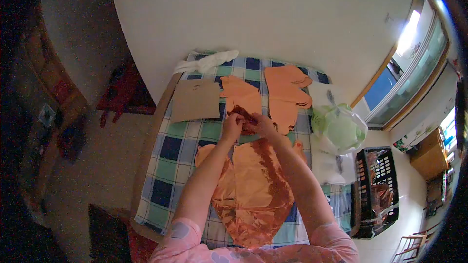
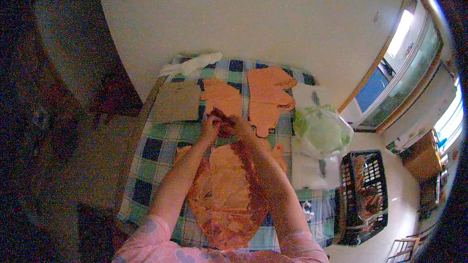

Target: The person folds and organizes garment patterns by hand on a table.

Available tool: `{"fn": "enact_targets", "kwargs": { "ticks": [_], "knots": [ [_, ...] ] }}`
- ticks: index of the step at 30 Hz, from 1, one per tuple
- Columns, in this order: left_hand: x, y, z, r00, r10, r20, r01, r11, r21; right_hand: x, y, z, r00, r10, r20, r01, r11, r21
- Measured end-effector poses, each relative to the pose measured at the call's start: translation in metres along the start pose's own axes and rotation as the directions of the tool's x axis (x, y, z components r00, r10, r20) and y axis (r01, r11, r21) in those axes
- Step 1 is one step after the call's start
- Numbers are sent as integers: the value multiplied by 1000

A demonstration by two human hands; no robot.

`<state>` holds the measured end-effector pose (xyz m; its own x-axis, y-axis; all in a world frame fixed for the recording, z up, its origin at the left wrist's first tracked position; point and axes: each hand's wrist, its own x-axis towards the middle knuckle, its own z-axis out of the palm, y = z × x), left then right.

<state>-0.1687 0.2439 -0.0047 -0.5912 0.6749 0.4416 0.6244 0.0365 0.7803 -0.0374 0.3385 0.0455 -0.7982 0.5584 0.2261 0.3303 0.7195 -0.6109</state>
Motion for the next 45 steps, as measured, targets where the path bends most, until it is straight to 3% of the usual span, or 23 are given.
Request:
{"fn": "enact_targets", "kwargs": {
  "ticks": [2, 4, 6, 7, 9, 11, 14, 17, 22, 24, 26, 28, 29, 30, 32, 34, 37, 40, 41, 43, 45],
  "knots": [
    [2, 5, 3, 998, 42, -47, -39, 998, 46, 4, 10, 6, 998, -18, -54, 14, 997, -75],
    [-4, 24, 0, 970, 238, -57, -212, 932, 294, 10, 2, 7, 968, 231, -94, -234, 972, -21],
    [-14, 41, -12, 925, 364, 107, -373, 820, 433, 28, 50, 22, 973, 160, -164, -157, 987, 30],
    [-22, 45, -18, 888, 380, 259, -459, 773, 437, 32, 54, 22, 972, 128, -198, -120, 991, 55],
    [-28, 38, -21, 823, 362, 438, -553, 691, 467, 33, 57, 19, 972, 122, -203, -64, 960, 272],
    [-27, 14, -10, 810, 312, 496, -569, 619, 541, 43, 55, 9, 962, 99, -256, -17, 952, 305],
    [-19, 0, 2, 888, 202, 412, -403, 775, 488, 71, 46, -23, 946, 55, -320, 36, 961, 274],
    [-13, -10, 13, 891, 215, 400, -418, 731, 539, 109, 31, -67, 928, -12, -372, 93, 975, 201],
    [-11, -20, 25, 950, 211, 230, -228, 972, 51, 154, -18, -149, 882, -155, -444, 195, 980, 45],
    [-13, -3, 14, 954, 237, 181, -248, 968, 40, 168, -43, -183, 843, -227, -487, 238, 970, -40],
    [-14, 17, 2, 927, 341, 155, -371, 890, 265, 178, -67, -217, 785, -301, -541, 273, 953, -133],
    [-14, 11, 5, 920, 346, 181, -390, 841, 375, 180, -95, -249, 712, -359, -603, 322, 931, -175],
    [-13, 9, 7, 918, 347, 192, -397, 812, 428, 175, -113, -263, 691, -337, -640, 401, 915, -49],
    [-13, 13, 5, 916, 356, 184, -401, 820, 409, 170, -131, -276, 668, -314, -675, 482, 873, 71],
    [-13, 22, -2, 914, 370, 167, -406, 835, 371, 168, -139, -306, 513, -497, -699, 538, 822, -189],
    [-14, 21, 0, 912, 381, 151, -409, 829, 380, 159, -150, -324, 443, -470, -763, 702, 711, -30],
    [-15, 15, 5, 920, 372, 122, -391, 849, 355, 124, -172, -353, 557, -411, -722, 581, 814, -15],
    [-15, -13, 26, 940, 274, 203, -338, 828, 448, 90, -190, -365, 527, -543, -654, 327, 840, -433],
    [-13, -20, 31, 943, 225, 244, -321, 804, 500, 77, -197, -364, 583, -542, -605, 119, 794, -597],
    [-6, -5, 15, 919, 317, 237, -395, 762, 514, 49, -212, -361, 689, -483, -541, -282, 509, -813],
    [-8, 33, -4, 899, 395, 188, -436, 770, 467, 24, -222, -364, 773, -403, -490, -201, 577, -792]
  ]
}}
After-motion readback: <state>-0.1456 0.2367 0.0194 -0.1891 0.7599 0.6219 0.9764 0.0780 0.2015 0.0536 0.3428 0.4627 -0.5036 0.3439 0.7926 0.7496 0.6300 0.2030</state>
